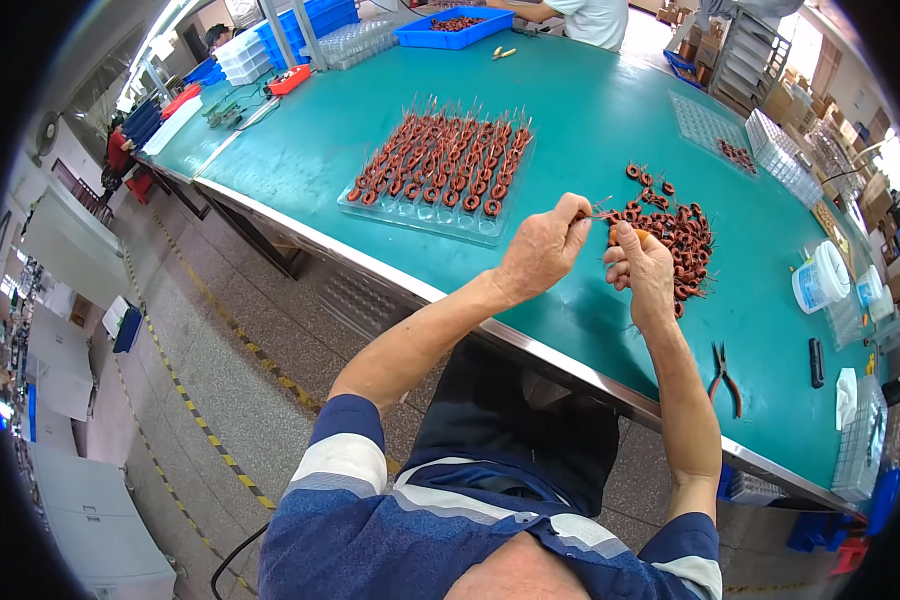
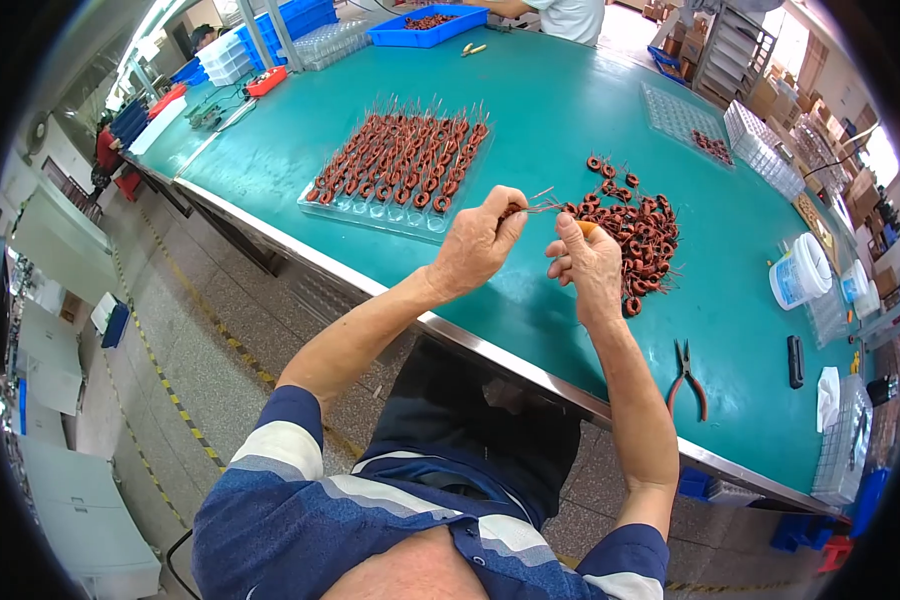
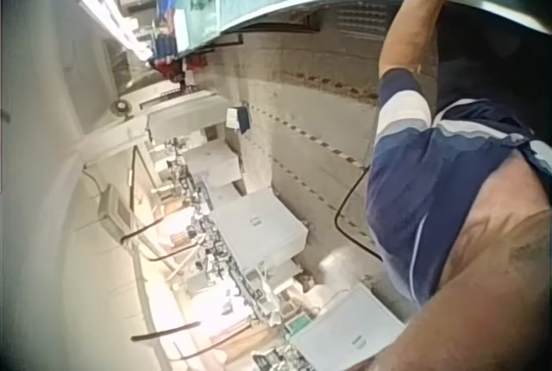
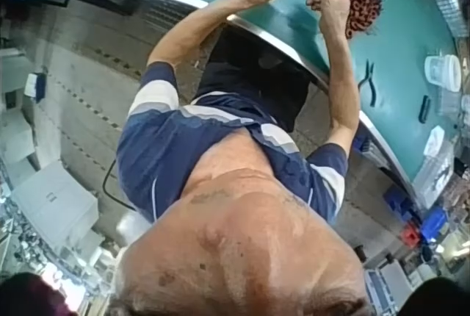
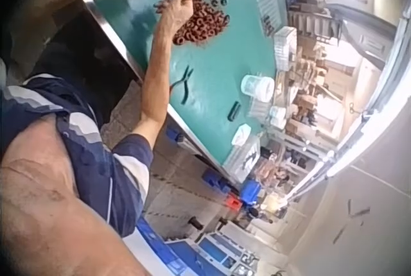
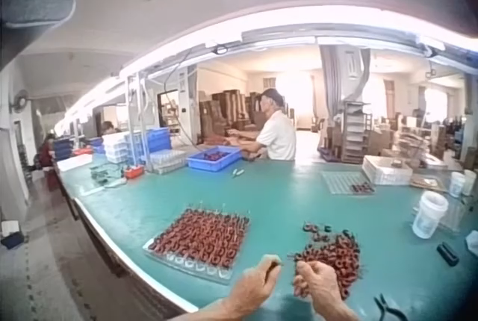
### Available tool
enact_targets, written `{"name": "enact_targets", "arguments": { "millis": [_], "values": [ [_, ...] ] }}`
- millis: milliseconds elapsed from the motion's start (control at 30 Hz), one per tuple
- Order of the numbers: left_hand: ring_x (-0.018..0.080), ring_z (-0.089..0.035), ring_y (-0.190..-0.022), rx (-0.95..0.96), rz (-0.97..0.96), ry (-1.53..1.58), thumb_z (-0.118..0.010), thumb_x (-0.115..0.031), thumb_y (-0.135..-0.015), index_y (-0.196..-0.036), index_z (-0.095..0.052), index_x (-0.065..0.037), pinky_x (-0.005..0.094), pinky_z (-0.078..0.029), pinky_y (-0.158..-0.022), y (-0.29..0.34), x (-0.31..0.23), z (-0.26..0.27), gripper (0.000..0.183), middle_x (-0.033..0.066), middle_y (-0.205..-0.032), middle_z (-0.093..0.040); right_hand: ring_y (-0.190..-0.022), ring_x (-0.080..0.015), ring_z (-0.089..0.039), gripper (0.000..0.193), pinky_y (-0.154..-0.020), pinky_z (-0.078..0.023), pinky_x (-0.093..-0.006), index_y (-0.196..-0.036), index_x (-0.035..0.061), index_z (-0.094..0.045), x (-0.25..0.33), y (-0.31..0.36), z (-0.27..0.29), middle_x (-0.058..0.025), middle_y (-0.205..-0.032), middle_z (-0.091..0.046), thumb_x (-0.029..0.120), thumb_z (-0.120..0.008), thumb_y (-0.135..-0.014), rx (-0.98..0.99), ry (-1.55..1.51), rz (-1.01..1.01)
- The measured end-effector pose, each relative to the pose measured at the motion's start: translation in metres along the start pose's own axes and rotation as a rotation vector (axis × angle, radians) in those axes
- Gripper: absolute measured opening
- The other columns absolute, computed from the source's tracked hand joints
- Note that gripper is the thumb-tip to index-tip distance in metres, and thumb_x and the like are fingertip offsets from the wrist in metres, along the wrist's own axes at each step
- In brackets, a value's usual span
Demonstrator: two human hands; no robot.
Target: Manually assembling toroidal coils using a small hand tool on a production line workbench.
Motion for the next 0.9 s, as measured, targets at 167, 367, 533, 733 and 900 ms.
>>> {"name": "enact_targets", "arguments": {
  "millis": [167,367,533,733,900],
  "values": [
    [0.0388,-0.06,-0.072,0.185,-0.13,-0.217,-0.053,-0.016,-0.094,-0.105,-0.045,-0.005,0.046,-0.046,-0.059,-0.003,-0.009,-0.015,0.017,0.0186,-0.079,-0.06,-0.053,-0.0078,-0.053,0.029,-0.047,-0.041,-0.0198,-0.094,0.0004,-0.062,-0.009,-0.003,-0.011,-0.0024,-0.07,-0.06,0.03,-0.059,-0.094,0.197,-0.233,-0.071],
    [0.0382,-0.059,-0.074,0.402,-0.229,-0.429,-0.052,-0.014,-0.094,-0.105,-0.044,-0.003,0.0467,-0.047,-0.062,-0.01,-0.008,-0.02,0.018,0.0177,-0.084,-0.058,-0.053,-0.0078,-0.052,0.024,-0.048,-0.041,-0.0203,-0.096,-0.0003,-0.063,-0.004,0.001,-0.017,-0.0018,-0.072,-0.059,0.023,-0.058,-0.095,0.29,-0.412,-0.167],
    [0.037,-0.058,-0.074,0.579,-0.291,-0.423,-0.053,-0.016,-0.092,-0.105,-0.044,-0.003,0.0464,-0.047,-0.065,-0.009,-0.02,-0.026,0.02,0.0187,-0.084,-0.054,-0.053,-0.0074,-0.053,0.021,-0.047,-0.041,-0.0189,-0.093,-0.0005,-0.061,-0.004,-0.001,-0.013,-0.0022,-0.07,-0.06,0.02,-0.059,-0.094,0.272,-0.392,-0.151],
    [0.0344,-0.059,-0.081,0.862,-0.147,-0.309,-0.056,-0.019,-0.092,-0.11,-0.044,-0.002,0.0439,-0.047,-0.072,-0.003,-0.024,-0.02,0.027,0.0175,-0.091,-0.055,-0.053,-0.0075,-0.054,0.019,-0.047,-0.042,-0.0185,-0.09,0.0011,-0.06,-0.011,-0.001,-0.017,-0.0026,-0.07,-0.06,0.02,-0.06,-0.094,0.339,-0.266,-0.219],
    [0.0308,-0.059,-0.081,0.901,-0.389,-0.576,-0.057,-0.017,-0.09,-0.11,-0.046,-0.003,0.0404,-0.048,-0.072,0.006,-0.032,-0.023,0.027,0.0136,-0.092,-0.055,-0.054,-0.0076,-0.055,0.019,-0.047,-0.042,-0.0187,-0.084,0.0033,-0.059,-0.009,0.005,-0.021,-0.0019,-0.068,-0.06,0.02,-0.061,-0.092,0.357,-0.185,-0.182]
  ]
}}
Point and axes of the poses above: each hand's wrist, its own y-axis away from the middle knuckle, its own z-axis out of the back of the hand, x = y × z, the point moved 8 cm from there along -y, towards the middle knuckle
